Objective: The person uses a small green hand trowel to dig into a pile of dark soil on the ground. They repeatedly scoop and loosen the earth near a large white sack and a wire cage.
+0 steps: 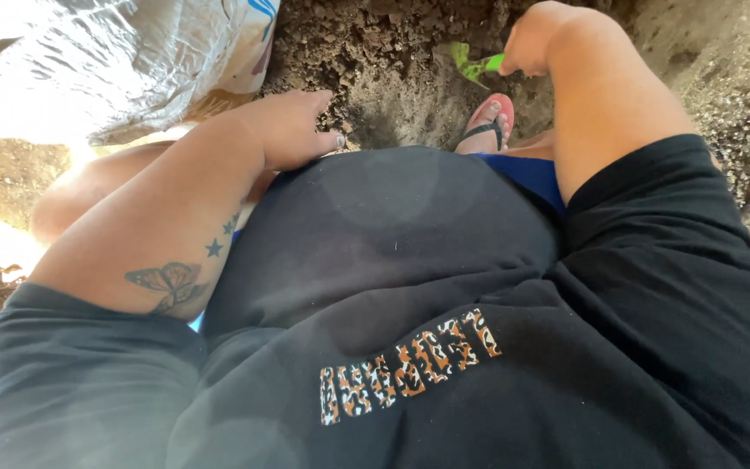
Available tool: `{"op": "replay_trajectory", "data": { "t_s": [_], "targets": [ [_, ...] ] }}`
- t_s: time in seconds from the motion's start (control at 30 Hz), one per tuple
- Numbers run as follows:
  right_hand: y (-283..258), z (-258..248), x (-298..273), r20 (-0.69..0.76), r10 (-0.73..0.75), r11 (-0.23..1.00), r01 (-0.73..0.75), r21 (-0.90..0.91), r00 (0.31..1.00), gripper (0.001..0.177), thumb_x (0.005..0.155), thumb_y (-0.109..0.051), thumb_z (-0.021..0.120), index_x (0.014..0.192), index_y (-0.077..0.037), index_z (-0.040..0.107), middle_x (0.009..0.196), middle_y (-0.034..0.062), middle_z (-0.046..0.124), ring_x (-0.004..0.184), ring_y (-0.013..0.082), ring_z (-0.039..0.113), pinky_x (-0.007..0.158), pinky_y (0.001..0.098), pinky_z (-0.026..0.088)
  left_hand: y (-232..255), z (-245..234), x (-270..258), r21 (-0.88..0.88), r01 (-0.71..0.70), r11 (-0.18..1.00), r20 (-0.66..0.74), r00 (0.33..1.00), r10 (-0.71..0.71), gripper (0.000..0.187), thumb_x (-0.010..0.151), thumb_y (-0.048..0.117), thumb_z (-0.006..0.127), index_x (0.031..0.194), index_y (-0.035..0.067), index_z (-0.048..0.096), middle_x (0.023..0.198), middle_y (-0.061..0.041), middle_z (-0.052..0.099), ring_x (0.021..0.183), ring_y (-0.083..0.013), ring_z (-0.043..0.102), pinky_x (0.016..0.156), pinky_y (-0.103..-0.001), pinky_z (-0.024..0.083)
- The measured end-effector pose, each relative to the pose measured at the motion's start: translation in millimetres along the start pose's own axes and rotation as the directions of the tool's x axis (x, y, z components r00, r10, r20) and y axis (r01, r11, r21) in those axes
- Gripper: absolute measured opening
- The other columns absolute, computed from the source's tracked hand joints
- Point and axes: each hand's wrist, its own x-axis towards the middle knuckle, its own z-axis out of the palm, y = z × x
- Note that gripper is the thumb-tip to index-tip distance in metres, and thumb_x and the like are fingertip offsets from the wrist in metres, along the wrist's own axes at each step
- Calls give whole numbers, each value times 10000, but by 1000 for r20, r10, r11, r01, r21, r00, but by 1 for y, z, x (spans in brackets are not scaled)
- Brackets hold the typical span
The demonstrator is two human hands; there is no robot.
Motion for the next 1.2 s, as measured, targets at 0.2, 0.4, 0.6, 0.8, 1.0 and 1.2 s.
{"op": "replay_trajectory", "data": {
  "t_s": [0.2,0.4,0.6,0.8,1.0,1.2],
  "targets": [
    [-16,-3,10,-49,97,959,-81,272,994,513,1101,-278,539,1586,-146,438,1638,104,392,1456,419,419,1121,634,429,2,-4,1,-15,8,1000,15,1000,-8,732,1030,400,458,1650,118,189,1674,-108,310,1489,-329,375,1192,-474,345],
    [-7,7,38,15,-18,999,19,-33,1000,864,962,177,271,1618,-373,382,1643,-37,423,1214,337,648,870,465,559,0,-3,4,-32,-12,999,12,1000,12,737,1029,378,458,1649,101,173,1687,-108,280,1515,-311,337,1224,-456,301],
    [-4,12,53,-5,-45,996,45,-74,999,924,883,203,306,1623,-338,419,1233,62,757,757,305,612,601,396,448,-3,-3,11,-26,-18,1000,3,1000,18,742,1017,392,478,1640,92,209,1664,-130,323,1482,-337,384,1181,-477,352],
    [-7,6,22,-13,115,877,-95,472,993,593,1086,-325,607,599,-39,429,488,81,315,440,222,232,605,443,318,-5,-4,11,-43,10,999,17,1000,-9,758,1018,401,472,1654,114,174,1684,-115,285,1509,-324,345,1205,-468,321],
    [0,42,93,-22,139,934,-124,336,990,462,1020,-355,716,1191,72,757,1145,228,763,967,417,726,793,534,562,-2,-7,5,-57,42,998,21,999,-40,720,1032,412,470,1644,124,220,1640,-131,368,1447,-343,436,1152,-483,386],
    [-23,55,84,-90,152,986,-144,81,984,362,1030,-181,626,1366,-49,658,1358,159,657,1132,377,668,880,500,552,-24,15,32,-26,7,1000,-78,997,-9,842,983,601,496,1631,96,312,1626,-169,413,1515,-306,363,1243,-482,310]
  ]
}}
